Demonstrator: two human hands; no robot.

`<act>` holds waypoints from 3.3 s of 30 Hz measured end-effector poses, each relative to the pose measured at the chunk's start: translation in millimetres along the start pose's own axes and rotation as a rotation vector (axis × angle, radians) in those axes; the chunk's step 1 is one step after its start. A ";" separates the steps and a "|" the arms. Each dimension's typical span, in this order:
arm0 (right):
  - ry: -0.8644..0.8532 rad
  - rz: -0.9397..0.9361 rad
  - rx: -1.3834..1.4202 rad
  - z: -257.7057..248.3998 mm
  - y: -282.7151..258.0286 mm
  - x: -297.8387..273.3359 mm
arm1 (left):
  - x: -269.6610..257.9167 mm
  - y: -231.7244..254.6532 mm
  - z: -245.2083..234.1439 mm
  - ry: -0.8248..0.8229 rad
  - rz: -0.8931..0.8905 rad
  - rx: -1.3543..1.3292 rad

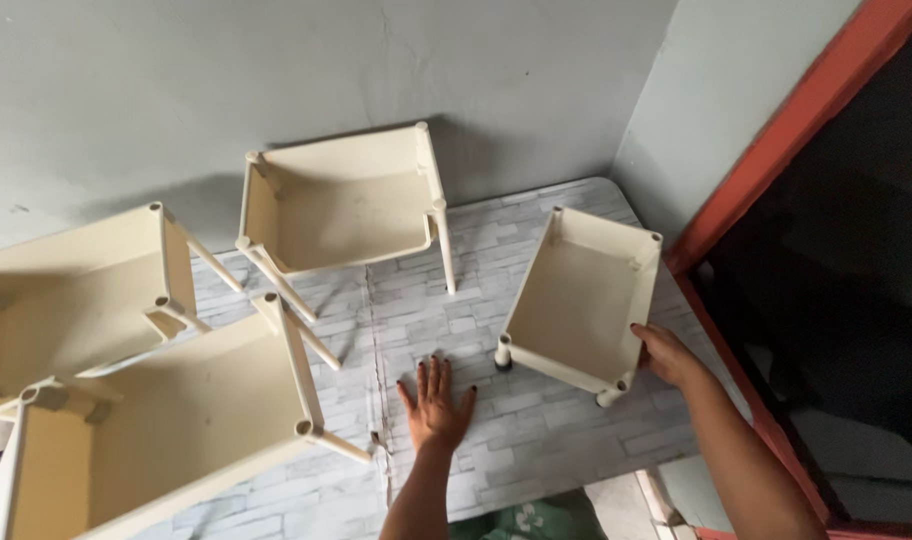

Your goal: The person assembles a two-tier plastic storage cart by inserting four legs into the bottom tray, then stacking a second tray on top and securing it with the same legs. The person adjusts the alignment of both trays and legs to ensure stability.

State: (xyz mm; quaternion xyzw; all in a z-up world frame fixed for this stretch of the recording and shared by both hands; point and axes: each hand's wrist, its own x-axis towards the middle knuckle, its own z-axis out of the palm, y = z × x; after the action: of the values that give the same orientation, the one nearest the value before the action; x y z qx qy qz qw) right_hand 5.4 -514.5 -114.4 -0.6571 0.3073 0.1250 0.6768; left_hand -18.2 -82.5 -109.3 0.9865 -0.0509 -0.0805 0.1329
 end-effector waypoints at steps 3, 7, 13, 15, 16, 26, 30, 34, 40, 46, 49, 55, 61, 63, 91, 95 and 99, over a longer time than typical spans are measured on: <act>-0.024 0.021 -0.049 -5.5 8.5 -9.0 | 0.5 -2.2 3.4 0.044 0.007 -0.016; -0.126 -0.015 -0.092 -3.0 10.9 -7.7 | -1.2 -4.3 8.1 0.083 0.010 -0.045; -0.132 -0.123 -0.432 1.3 0.8 -14.7 | 1.1 -6.1 13.4 0.069 -0.011 -0.058; -0.028 -0.179 -0.572 -3.8 -7.0 -28.7 | 3.4 -8.4 18.6 0.073 -0.008 -0.056; 0.048 -0.208 -0.621 -6.3 -11.6 -37.7 | 4.6 -10.3 22.2 0.089 0.001 -0.055; 0.310 -0.852 -0.562 56.4 -0.7 -179.8 | 15.1 -47.3 70.0 0.457 0.147 -0.638; 0.153 -0.890 -0.448 133.2 5.3 -202.4 | 2.3 -46.7 67.3 0.526 0.072 -0.907; 0.178 -0.946 -0.559 182.9 18.7 -196.7 | -27.1 -47.1 54.8 0.410 -0.021 -1.096; 0.310 -1.145 -0.722 192.2 42.3 -181.5 | -46.4 -52.8 33.9 0.320 -0.029 -1.188; 0.320 -1.115 -0.791 156.9 58.9 -200.9 | -38.9 -48.7 36.1 0.298 -0.027 -1.303; 0.276 -1.154 -0.792 139.1 65.8 -213.7 | -36.6 -46.2 36.0 0.333 0.007 -1.338; 0.182 -1.142 -0.888 101.2 66.9 -223.1 | -34.0 -43.7 20.9 0.421 -0.029 -1.381; 0.112 -1.042 -0.864 95.0 65.8 -220.6 | -42.1 -47.0 0.8 0.410 0.063 -1.370; 0.083 -1.035 -0.836 93.2 65.5 -219.0 | -47.2 -46.3 -3.1 0.385 0.054 -1.361; -0.059 -1.288 -0.564 222.1 -18.0 -255.3 | -152.1 -154.5 19.7 0.922 -0.205 -1.144; -0.264 -1.091 -0.563 296.1 -6.3 -240.7 | -158.2 -222.9 18.3 1.332 -0.325 -0.862; -0.472 -1.128 -0.422 361.8 14.5 -216.9 | -171.9 -283.9 -10.5 1.473 -0.378 -0.734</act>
State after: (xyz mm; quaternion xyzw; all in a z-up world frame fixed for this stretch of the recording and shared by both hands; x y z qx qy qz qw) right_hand -81.0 -112.4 -19.4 -0.7914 -0.2735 -0.0509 0.5443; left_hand -162.7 213.5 -151.1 0.6732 0.2442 0.5510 0.4283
